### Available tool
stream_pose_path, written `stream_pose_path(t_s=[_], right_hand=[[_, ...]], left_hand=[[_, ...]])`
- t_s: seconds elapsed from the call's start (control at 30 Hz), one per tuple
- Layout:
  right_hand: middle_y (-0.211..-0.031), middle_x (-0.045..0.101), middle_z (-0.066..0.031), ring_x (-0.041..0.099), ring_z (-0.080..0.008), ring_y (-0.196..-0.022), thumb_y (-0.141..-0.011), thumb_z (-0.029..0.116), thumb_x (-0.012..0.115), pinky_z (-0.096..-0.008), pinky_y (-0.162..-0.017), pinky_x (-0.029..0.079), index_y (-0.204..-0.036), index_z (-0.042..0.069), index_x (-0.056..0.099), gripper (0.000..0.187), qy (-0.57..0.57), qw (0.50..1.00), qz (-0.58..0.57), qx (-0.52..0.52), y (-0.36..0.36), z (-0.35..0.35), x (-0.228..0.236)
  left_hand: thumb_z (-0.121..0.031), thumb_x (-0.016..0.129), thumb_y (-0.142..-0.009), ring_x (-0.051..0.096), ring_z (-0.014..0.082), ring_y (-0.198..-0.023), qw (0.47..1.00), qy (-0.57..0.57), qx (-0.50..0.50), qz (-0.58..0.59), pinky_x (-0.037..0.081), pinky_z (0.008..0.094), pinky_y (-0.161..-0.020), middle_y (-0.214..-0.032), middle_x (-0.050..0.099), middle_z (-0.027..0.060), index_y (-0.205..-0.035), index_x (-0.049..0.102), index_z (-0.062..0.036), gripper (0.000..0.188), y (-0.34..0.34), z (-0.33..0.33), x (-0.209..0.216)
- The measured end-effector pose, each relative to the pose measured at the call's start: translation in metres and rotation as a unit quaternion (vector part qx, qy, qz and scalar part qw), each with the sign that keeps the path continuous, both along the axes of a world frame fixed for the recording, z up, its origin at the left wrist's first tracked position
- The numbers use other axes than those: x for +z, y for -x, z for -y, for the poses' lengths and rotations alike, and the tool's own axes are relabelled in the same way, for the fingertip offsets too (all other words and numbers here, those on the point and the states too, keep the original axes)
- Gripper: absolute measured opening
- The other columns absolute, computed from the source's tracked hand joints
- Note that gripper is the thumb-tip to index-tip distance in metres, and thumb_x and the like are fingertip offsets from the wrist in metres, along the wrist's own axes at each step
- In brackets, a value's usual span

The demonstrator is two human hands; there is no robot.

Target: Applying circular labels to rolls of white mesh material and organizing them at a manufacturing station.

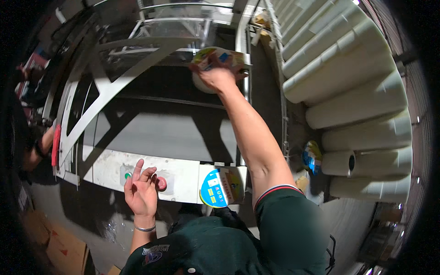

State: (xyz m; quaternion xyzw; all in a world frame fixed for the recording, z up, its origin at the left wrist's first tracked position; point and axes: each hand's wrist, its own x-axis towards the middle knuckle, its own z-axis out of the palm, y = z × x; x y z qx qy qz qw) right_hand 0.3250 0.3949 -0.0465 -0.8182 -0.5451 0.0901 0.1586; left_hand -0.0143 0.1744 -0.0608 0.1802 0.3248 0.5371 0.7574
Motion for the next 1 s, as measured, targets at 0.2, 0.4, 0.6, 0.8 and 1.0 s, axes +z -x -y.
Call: stream_pose_path(t_s=[0.2,0.4,0.6,0.8,1.0], right_hand=[[-0.137,0.061,-0.0201,0.052,-0.0384,-0.134,-0.087,0.077,0.047,-0.0509,-0.116,0.035,-0.131,0.014,0.069,0.079,0.079,0.984,-0.152,0.055,-0.052,0.039,0.039],[-0.128,0.061,-0.0186,0.05,-0.0379,-0.126,-0.076,0.044,0.079,-0.0527,-0.107,0.035,-0.112,0.009,0.07,0.051,-0.392,0.915,0.08,-0.053,-0.245,0.234,0.035],[-0.133,0.061,-0.0239,0.056,-0.0398,-0.126,-0.09,0.056,0.062,-0.0505,-0.105,0.043,-0.13,0.005,0.062,0.065,-0.06,0.774,0.425,-0.466,-0.525,0.566,-0.038],[-0.11,0.069,-0.0246,0.068,-0.0381,-0.101,-0.089,0.049,0.068,-0.0448,-0.087,0.052,-0.12,0.003,0.066,0.056,-0.088,0.91,0.136,-0.382,-0.568,0.665,0.001],[-0.09,0.069,-0.0027,0.061,-0.0105,-0.082,-0.092,0.027,0.068,-0.0295,-0.072,0.05,-0.105,-0.002,0.07,0.032,-0.136,0.867,-0.463,-0.125,-0.428,0.661,0.08]], left_hand=[[-0.047,0.047,-0.1,0.055,0.0249,-0.117,0.993,-0.052,-0.098,0.034,0.031,0.04,-0.108,-0.12,0.065,0.0186,-0.149,0.039,0.0009,0.069,-0.059,0.032,-0.001],[-0.04,0.047,-0.1,0.055,0.0248,-0.118,0.981,-0.084,-0.173,0.027,0.03,0.0394,-0.11,-0.115,0.065,0.0152,-0.143,0.047,0.0019,0.06,-0.142,0.089,0.029],[-0.037,0.047,-0.1,0.058,0.0252,-0.113,0.962,-0.067,-0.265,-0.006,0.037,0.0392,-0.106,-0.112,0.065,0.0144,-0.135,0.054,0.0012,0.052,-0.212,0.143,0.027],[-0.027,0.055,-0.096,0.061,0.0211,-0.102,0.921,-0.086,-0.35,-0.15,0.044,0.0345,-0.098,-0.105,0.066,0.0118,-0.129,0.058,0.0038,0.045,-0.325,0.221,0.04],[-0.032,0.071,-0.09,0.051,0.0251,-0.133,0.824,-0.277,-0.4,-0.291,0.035,0.038,-0.115,-0.137,0.058,0.016,-0.144,0.048,0.003,0.069,-0.424,0.245,0.072]])
